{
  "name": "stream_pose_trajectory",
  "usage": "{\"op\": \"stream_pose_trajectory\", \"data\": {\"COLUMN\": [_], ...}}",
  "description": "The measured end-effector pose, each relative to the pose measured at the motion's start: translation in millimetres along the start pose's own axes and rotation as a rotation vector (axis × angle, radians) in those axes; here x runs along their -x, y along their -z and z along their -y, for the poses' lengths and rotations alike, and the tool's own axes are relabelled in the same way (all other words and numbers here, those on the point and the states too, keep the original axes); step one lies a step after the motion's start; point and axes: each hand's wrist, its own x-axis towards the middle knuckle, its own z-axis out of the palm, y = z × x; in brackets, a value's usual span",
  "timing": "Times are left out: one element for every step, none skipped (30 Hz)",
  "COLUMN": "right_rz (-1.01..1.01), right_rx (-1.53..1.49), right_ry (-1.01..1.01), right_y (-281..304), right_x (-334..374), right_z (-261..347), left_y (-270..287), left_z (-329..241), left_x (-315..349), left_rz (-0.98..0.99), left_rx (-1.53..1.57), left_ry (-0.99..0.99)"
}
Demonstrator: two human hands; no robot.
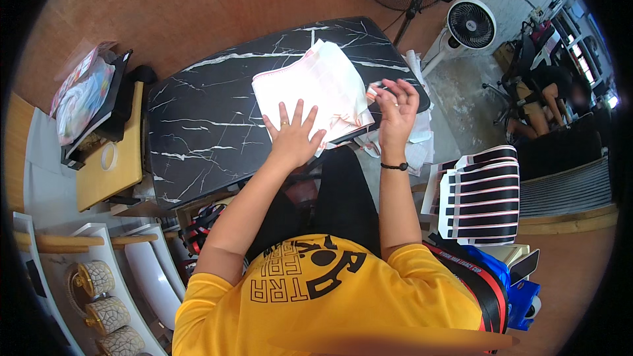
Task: The person repeatedly assembles a decorative belt by placing a pink and black striped strip onto a white backing sheet, folding the edges over, and smoothing it down. They then fold the assembled belt and place it on a stack before repeating the process with a new strip.
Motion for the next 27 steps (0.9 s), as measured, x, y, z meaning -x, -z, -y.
{"op": "stream_pose_trajectory", "data": {"right_rz": [0.05, 0.098, 0.147, 0.196, 0.196, 0.264, 0.332, 0.398, 0.443, 0.469, 0.493, 0.527, 0.603, 0.644, 0.686, 0.731, 0.788, 0.844, 0.889, 0.903, 0.904, 0.904, 0.919, 0.879, 0.863, 0.849, 0.872], "right_rx": [-0.004, 0.029, 0.06, 0.091, 0.299, 0.501, 0.703, 0.899, 0.951, 1.021, 1.093, 1.193, 1.22, 1.246, 1.272, 1.32, 1.352, 1.406, 1.435, 1.526, 1.591, 1.655, 1.654, 1.601, 1.57, 1.539, 1.477], "right_ry": [0.028, 0.053, 0.078, 0.104, 0.166, 0.221, 0.276, 0.347, 0.438, 0.438, 0.437, 0.379, 0.346, 0.326, 0.306, 0.248, 0.281, 0.275, 0.308, 0.355, 0.447, 0.539, 0.452, 0.481, 0.479, 0.478, 0.414], "right_y": [-9.6, -18.0, -25.1, -31.3, -36.3, -38.2, -39.0, -38.9, -40.1, -39.8, -38.6, -36.8, -31.4, -28.8, -27.0, -25.8, -25.7, -26.7, -28.1, -29.7, -31.5, -33.3, -35.4, -37.3, -39.7, -42.9, -45.1], "right_x": [-0.4, -0.9, -1.5, -0.9, 0.7, 2.1, 3.8, 5.7, 7.3, 10.7, 14.9, 17.6, 21.9, 23.7, 25.4, 27.2, 30.5, 34.5, 39.5, 45.3, 51.1, 56.7, 60.6, 63.2, 64.9, 65.2, 73.4], "right_z": [-1.7, -3.6, -5.7, -8.2, -11.4, -13.1, -15.5, -18.1, -22.8, -26.8, -30.4, -33.5, -32.7, -33.8, -34.5, -34.9, -35.3, -35.8, -35.9, -35.3, -33.9, -31.6, -28.6, -24.0, -18.1, -11.6, -1.1], "left_y": [0.4, 0.7, 0.8, 0.8, 0.5, 0.1, -0.5, -1.2, -2.2, -3.3, -4.4, -5.6, -6.5, -7.2, -7.8, -8.1, -8.4, -8.3, -7.9, -7.6, -7.0, -6.7, -6.4, -6.1, -6.4, -5.9, -7.5], "left_z": [0.0, -0.2, -0.1, 0.0, 0.1, 0.5, 0.9, 1.3, 1.4, 1.6, 1.7, 1.7, 1.9, 2.1, 2.3, 2.6, 2.7, 2.8, 3.0, 3.1, 3.1, 2.9, 2.9, 3.1, 2.9, 3.5, 3.0], "left_x": [0.1, 0.2, 0.5, 0.6, 0.8, 0.9, 1.1, 1.3, 1.4, 1.5, 1.5, 1.2, 1.3, 1.1, 1.3, 1.2, 1.2, 1.3, 1.0, 1.3, 0.8, 1.1, 1.5, 1.9, 3.6, 1.9, 7.2], "left_rz": [0.002, 0.003, 0.004, -0.003, -0.009, -0.019, -0.027, -0.038, -0.04, -0.054, -0.058, -0.064, -0.067, -0.072, -0.077, -0.082, -0.087, -0.087, -0.086, -0.082, -0.07, -0.074, -0.068, -0.062, -0.059, -0.056, -0.02], "left_rx": [0.003, 0.004, 0.005, 0.007, 0.01, 0.015, 0.012, 0.01, 0.004, -0.001, -0.01, -0.014, -0.016, -0.015, -0.014, -0.012, -0.01, -0.008, -0.011, -0.015, -0.022, -0.02, -0.022, -0.023, -0.024, -0.023, -0.018], "left_ry": [-0.001, 0.0, 0.002, 0.0, -0.004, -0.01, -0.01, -0.014, -0.014, -0.013, -0.009, -0.007, -0.008, -0.011, -0.013, -0.014, -0.015, -0.016, -0.015, -0.014, -0.01, -0.013, -0.013, -0.013, -0.014, -0.014, -0.009]}}
